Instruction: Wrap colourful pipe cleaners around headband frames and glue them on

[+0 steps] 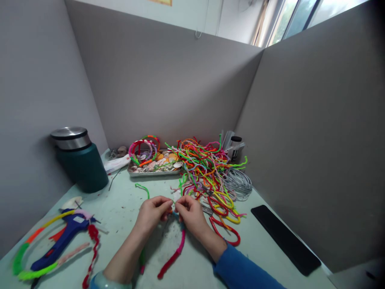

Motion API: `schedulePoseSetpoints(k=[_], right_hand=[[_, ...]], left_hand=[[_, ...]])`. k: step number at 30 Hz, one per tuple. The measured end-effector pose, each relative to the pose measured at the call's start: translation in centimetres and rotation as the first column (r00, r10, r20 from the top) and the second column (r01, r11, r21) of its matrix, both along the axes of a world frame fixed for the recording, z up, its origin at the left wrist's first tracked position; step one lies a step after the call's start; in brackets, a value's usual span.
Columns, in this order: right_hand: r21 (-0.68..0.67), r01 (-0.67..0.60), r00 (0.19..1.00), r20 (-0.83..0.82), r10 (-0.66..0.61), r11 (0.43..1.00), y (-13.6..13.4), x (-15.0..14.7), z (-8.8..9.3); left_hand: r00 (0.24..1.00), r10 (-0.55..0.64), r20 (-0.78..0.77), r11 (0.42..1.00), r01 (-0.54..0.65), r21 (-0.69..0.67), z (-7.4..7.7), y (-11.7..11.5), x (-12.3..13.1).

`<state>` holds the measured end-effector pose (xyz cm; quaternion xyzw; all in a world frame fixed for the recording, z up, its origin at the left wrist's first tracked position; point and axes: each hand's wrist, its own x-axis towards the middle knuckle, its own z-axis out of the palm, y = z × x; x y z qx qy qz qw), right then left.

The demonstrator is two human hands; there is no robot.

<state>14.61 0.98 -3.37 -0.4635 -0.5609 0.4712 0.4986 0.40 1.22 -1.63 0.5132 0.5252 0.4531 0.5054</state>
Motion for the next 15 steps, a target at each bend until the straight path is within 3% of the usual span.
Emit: schedulePoseSetpoints(k=[3,7,12,15], right_hand=[[-0.122,-0.090,0.983,-0.168,0.068,0.988,-0.4,-0.5,0.5],[-0.142,-0.119,0.966,-0.247,0.081,0.983,-0.6,-0.6,0.7],[0.013,0.043,0.999,-0.001,-0.043,0.999,0.3,0.2,-0.1],[0.225,0.058,0.966,0.232,-0.112,0.973,0.3,0.7,-0.1]], left_hand=[[0.996,0.009,0.084,1.000,-0.007,-0.023,-0.1,-0.2,0.3],[0.989,-0.020,0.146,0.998,0.029,-0.057,-0.3,-0.3,0.6],[0.998,-0.031,0.048,0.998,0.034,-0.061,0.0,0.1,0.1],[0.976,0.021,-0.217,0.991,0.009,0.137,0.4,0.1,-0.3]])
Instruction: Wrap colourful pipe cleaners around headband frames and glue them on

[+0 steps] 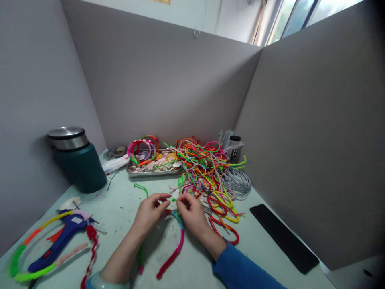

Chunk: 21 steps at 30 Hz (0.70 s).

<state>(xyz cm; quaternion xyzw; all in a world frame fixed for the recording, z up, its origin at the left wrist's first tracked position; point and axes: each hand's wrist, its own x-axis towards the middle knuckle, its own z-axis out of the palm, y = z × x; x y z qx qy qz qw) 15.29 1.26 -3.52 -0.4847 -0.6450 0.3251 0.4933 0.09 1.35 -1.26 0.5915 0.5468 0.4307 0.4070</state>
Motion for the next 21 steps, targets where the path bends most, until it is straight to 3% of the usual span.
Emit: schedulePoseSetpoints(k=[4,10,15,18,21], right_hand=[[0.234,-0.036,0.968,0.249,-0.024,0.972,-0.8,0.2,0.4],[0.267,-0.054,0.949,0.314,-0.033,0.962,-1.0,0.3,0.6],[0.087,-0.027,0.996,0.086,0.019,0.996,-0.3,0.4,0.5],[-0.054,-0.056,0.995,-0.080,0.052,0.997,0.0,0.3,0.3],[-0.149,-0.139,0.971,-0.214,0.105,0.979,-0.2,-0.1,0.3]], left_hand=[[0.926,0.031,-0.376,0.949,0.090,0.301,0.3,-0.5,-0.1],[0.860,0.004,-0.510,0.943,0.166,0.288,0.6,-0.9,0.0],[0.937,-0.018,-0.349,0.978,0.089,0.189,0.5,-0.4,-0.2],[0.991,-0.017,-0.134,0.998,0.025,0.059,0.2,-0.1,-0.3],[0.995,-0.002,0.096,0.998,0.009,-0.066,0.0,0.1,-0.2]])
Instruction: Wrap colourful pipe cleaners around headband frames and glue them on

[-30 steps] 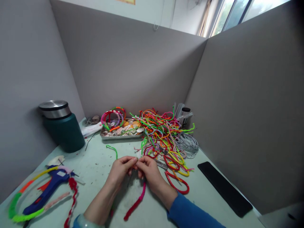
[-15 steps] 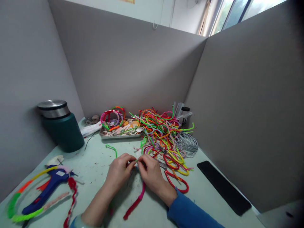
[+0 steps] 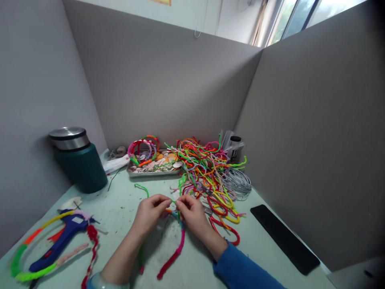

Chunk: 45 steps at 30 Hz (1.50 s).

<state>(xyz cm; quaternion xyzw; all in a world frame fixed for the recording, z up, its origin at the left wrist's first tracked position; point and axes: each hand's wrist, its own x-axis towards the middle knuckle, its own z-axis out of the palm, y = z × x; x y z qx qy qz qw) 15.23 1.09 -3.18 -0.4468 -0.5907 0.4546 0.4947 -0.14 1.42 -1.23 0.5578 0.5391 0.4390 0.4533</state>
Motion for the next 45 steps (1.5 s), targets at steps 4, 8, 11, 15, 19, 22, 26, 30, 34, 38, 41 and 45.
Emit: schedulePoseSetpoints(k=[4,8,11,15,19,22,26,30,34,38,41,45], right_hand=[[-0.155,-0.134,0.977,-0.188,0.104,0.979,-0.6,-0.8,0.2],[-0.201,-0.144,0.964,-0.250,0.091,0.969,-0.7,-1.0,0.3],[-0.160,-0.050,0.989,-0.146,0.026,0.986,-0.2,-0.4,0.2],[0.095,0.062,0.981,0.179,-0.078,0.994,0.2,0.5,0.3],[0.364,-0.028,0.880,0.450,-0.150,0.931,-0.4,0.9,0.6],[0.431,-0.097,0.818,0.548,-0.175,0.897,-0.8,0.9,0.6],[0.442,-0.112,0.800,0.571,-0.183,0.890,-0.7,0.9,0.4],[0.432,-0.097,0.819,0.547,-0.175,0.897,-0.6,0.9,0.4],[0.401,-0.059,0.872,0.466,-0.148,0.914,-0.6,0.9,0.8],[0.314,-0.001,0.944,0.315,-0.103,0.950,-0.3,0.9,1.0],[0.192,0.007,0.978,0.201,-0.047,0.981,-0.1,0.8,0.6],[-0.004,-0.054,0.998,0.024,0.054,0.999,-0.2,0.2,0.1]], left_hand=[[0.976,0.000,0.216,0.997,0.017,-0.077,-0.2,-0.2,0.5],[0.948,-0.004,0.319,0.989,0.050,-0.136,-0.5,-0.4,0.9],[0.968,-0.016,0.252,0.988,0.054,-0.145,-0.5,-0.3,0.7],[0.998,0.003,-0.055,0.998,0.001,0.067,-0.2,-0.1,0.1],[0.881,0.064,-0.468,0.917,0.133,0.375,0.1,-0.5,0.0],[0.799,0.078,-0.596,0.885,0.219,0.410,0.1,-0.9,0.1],[0.725,0.101,-0.681,0.877,0.258,0.405,-0.2,-1.0,0.1],[0.702,0.111,-0.704,0.874,0.268,0.405,-0.2,-1.0,0.1],[0.785,0.086,-0.614,0.893,0.213,0.397,0.0,-0.8,0.1],[0.921,0.019,-0.390,0.954,0.100,0.284,-0.2,-0.5,0.2],[0.983,-0.012,-0.185,0.987,0.041,0.158,-0.4,-0.2,0.3],[0.997,-0.032,0.068,0.999,0.032,0.012,-0.5,-0.1,0.7]])
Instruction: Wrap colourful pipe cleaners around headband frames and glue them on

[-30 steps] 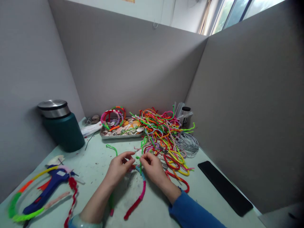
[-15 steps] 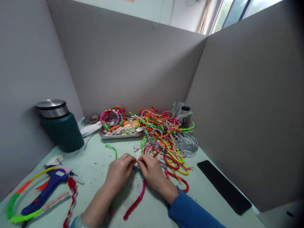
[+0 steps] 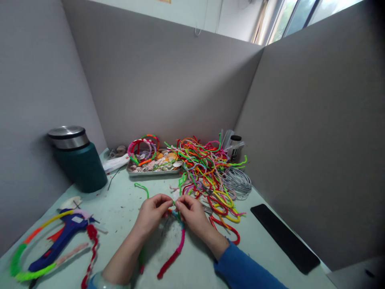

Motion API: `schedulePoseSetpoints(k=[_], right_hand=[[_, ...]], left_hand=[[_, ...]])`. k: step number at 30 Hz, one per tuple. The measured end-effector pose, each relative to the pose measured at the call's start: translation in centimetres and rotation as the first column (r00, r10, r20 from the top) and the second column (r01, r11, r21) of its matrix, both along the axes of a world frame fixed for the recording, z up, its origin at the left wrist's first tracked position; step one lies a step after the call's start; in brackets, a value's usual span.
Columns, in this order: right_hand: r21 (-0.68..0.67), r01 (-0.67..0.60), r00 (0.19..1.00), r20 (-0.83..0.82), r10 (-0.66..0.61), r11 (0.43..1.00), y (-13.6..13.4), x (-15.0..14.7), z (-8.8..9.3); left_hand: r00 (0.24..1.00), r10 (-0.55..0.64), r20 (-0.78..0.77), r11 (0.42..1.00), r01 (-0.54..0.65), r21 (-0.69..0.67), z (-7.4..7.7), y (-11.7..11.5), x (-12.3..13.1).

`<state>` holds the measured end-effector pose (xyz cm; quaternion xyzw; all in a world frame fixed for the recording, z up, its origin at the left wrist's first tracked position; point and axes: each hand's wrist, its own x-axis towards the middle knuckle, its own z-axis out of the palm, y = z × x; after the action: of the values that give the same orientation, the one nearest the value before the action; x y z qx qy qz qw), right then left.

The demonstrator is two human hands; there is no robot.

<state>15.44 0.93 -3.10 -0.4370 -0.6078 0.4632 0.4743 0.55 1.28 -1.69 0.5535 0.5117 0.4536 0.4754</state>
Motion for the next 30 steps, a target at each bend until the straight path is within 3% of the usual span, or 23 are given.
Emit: schedulePoseSetpoints(k=[4,7,9,11,14,18,22,25,30], right_hand=[[-0.159,-0.074,0.989,-0.136,0.052,0.984,-0.2,-0.5,-0.1],[-0.155,-0.044,0.993,-0.118,0.026,0.987,0.2,-0.3,-0.1],[-0.080,0.015,0.999,-0.035,-0.017,0.997,0.4,0.1,0.0],[0.064,0.064,0.992,0.105,-0.070,0.996,0.5,0.5,0.2],[0.304,0.041,0.937,0.319,-0.142,0.952,0.2,0.9,0.5],[0.409,-0.045,0.875,0.457,-0.162,0.911,-0.4,0.8,0.4],[0.416,-0.064,0.864,0.479,-0.159,0.907,-0.4,0.8,0.3],[0.407,-0.060,0.877,0.458,-0.147,0.911,-0.2,0.9,0.3],[0.340,0.007,0.933,0.336,-0.128,0.941,0.1,1.0,0.7]], left_hand=[[0.989,0.035,0.147,0.993,-0.018,-0.116,-0.1,-0.1,0.4],[0.992,0.019,0.126,0.990,-0.001,-0.142,-0.2,-0.1,0.2],[1.000,0.008,0.002,0.999,-0.008,-0.052,-0.1,-0.1,-0.1],[0.978,0.038,-0.205,0.991,-0.010,0.136,0.1,-0.2,-0.4],[0.867,0.120,-0.483,0.925,0.078,0.371,0.3,-0.5,-0.5],[0.725,0.145,-0.673,0.889,0.204,0.411,0.3,-0.9,-0.4],[0.674,0.136,-0.726,0.899,0.224,0.376,0.2,-1.0,-0.4],[0.686,0.101,-0.721,0.918,0.215,0.333,0.6,-1.0,-0.3],[0.829,0.017,-0.558,0.964,0.135,0.229,1.0,-0.6,-0.1]])
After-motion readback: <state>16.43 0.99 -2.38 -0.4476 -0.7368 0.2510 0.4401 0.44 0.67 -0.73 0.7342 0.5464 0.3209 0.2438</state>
